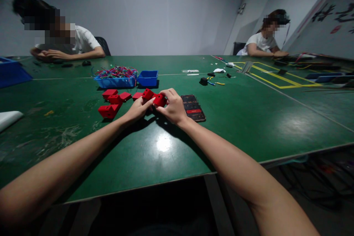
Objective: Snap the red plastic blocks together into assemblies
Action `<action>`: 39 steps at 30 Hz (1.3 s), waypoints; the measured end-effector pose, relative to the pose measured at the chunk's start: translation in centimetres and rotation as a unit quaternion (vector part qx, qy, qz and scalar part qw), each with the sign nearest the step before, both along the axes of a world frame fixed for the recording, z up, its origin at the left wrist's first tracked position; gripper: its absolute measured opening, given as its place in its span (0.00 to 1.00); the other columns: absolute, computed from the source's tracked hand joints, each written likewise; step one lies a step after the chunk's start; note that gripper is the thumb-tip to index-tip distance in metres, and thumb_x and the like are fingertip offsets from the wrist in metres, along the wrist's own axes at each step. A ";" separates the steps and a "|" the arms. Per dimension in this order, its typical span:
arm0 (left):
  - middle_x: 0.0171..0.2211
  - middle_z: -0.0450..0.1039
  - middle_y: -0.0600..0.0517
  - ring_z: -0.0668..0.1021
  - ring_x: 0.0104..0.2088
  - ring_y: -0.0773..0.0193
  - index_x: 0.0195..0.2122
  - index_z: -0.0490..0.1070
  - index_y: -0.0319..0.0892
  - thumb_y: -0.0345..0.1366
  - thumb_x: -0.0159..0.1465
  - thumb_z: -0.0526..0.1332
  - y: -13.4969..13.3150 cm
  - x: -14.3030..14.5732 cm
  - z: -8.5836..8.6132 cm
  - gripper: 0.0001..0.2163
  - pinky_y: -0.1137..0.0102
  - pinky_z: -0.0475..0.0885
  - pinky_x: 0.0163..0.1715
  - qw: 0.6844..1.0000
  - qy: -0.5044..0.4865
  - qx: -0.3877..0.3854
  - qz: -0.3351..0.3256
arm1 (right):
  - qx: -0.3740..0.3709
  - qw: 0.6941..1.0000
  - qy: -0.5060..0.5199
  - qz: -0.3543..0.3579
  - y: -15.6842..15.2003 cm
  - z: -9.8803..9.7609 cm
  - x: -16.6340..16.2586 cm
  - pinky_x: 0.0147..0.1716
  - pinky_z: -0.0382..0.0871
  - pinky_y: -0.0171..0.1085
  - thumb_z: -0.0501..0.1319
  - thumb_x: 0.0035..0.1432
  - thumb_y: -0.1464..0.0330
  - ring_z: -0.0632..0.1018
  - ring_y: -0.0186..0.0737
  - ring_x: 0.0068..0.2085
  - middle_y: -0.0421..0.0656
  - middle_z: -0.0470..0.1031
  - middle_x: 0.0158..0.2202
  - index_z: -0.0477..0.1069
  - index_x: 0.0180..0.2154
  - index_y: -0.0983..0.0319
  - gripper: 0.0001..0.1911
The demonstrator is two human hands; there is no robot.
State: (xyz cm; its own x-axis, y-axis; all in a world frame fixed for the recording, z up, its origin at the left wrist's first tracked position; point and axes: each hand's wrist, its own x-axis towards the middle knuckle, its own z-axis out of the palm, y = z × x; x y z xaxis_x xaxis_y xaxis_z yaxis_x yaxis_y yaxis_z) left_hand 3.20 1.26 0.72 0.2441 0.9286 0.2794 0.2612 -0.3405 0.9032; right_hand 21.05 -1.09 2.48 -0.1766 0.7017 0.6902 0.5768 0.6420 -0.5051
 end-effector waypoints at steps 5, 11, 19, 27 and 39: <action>0.29 0.71 0.52 0.71 0.25 0.67 0.37 0.69 0.39 0.54 0.53 0.64 -0.4 0.1 0.8 0.23 0.70 0.68 0.28 0.999 -0.037 -0.022 -0.019 | 0.003 1.000 -0.025 0.013 0.2 -0.2 0.3 0.38 0.70 0.36 0.64 0.47 0.71 0.73 0.39 0.37 0.44 0.71 0.42 0.72 0.43 0.59 0.17; 0.29 0.72 0.52 0.71 0.24 0.68 0.37 0.68 0.39 0.56 0.59 0.58 0.0 0.0 0.1 0.22 0.72 0.66 0.25 0.998 -0.042 -0.001 0.043 | 0.065 0.997 -0.033 -0.011 0.3 -0.4 0.2 0.53 0.66 0.48 0.66 0.46 0.71 0.70 0.49 0.51 0.47 0.69 0.48 0.74 0.43 0.57 0.19; 0.21 0.66 0.53 0.68 0.22 0.67 0.24 0.66 0.40 0.54 0.62 0.52 0.1 -0.5 -0.2 0.21 0.72 0.63 0.24 0.993 0.091 0.017 -0.067 | 0.009 0.995 0.025 0.094 -0.6 0.6 -0.1 0.47 0.69 0.41 0.67 0.53 0.62 0.75 0.43 0.43 0.45 0.76 0.42 0.73 0.46 0.59 0.18; 0.28 0.72 0.51 0.72 0.31 0.61 0.30 0.70 0.40 0.46 0.61 0.52 -0.1 -0.8 -0.2 0.15 0.67 0.69 0.36 0.983 0.153 0.053 -0.083 | -0.040 0.988 0.073 0.129 -1.2 0.7 -0.5 0.44 0.70 0.37 0.69 0.49 0.58 0.76 0.39 0.41 0.43 0.77 0.41 0.72 0.43 0.59 0.21; 0.33 0.73 0.51 0.73 0.31 0.64 0.42 0.72 0.39 0.53 0.61 0.60 -1.2 -0.1 0.2 0.21 0.70 0.70 0.33 0.988 0.084 0.030 -0.122 | -0.174 0.936 0.302 0.047 1.1 0.0 -0.4 0.37 0.73 0.36 0.62 0.55 0.49 0.79 0.38 0.36 0.44 0.77 0.37 0.66 0.50 0.61 0.28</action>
State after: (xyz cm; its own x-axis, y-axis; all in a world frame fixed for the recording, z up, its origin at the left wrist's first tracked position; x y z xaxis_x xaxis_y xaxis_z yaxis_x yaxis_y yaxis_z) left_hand 3.13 0.09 0.89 0.5073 0.8190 0.2682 0.3097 -0.4636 0.8302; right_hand 20.62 0.01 2.46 0.0989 0.9033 0.4174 0.0679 0.4123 -0.9085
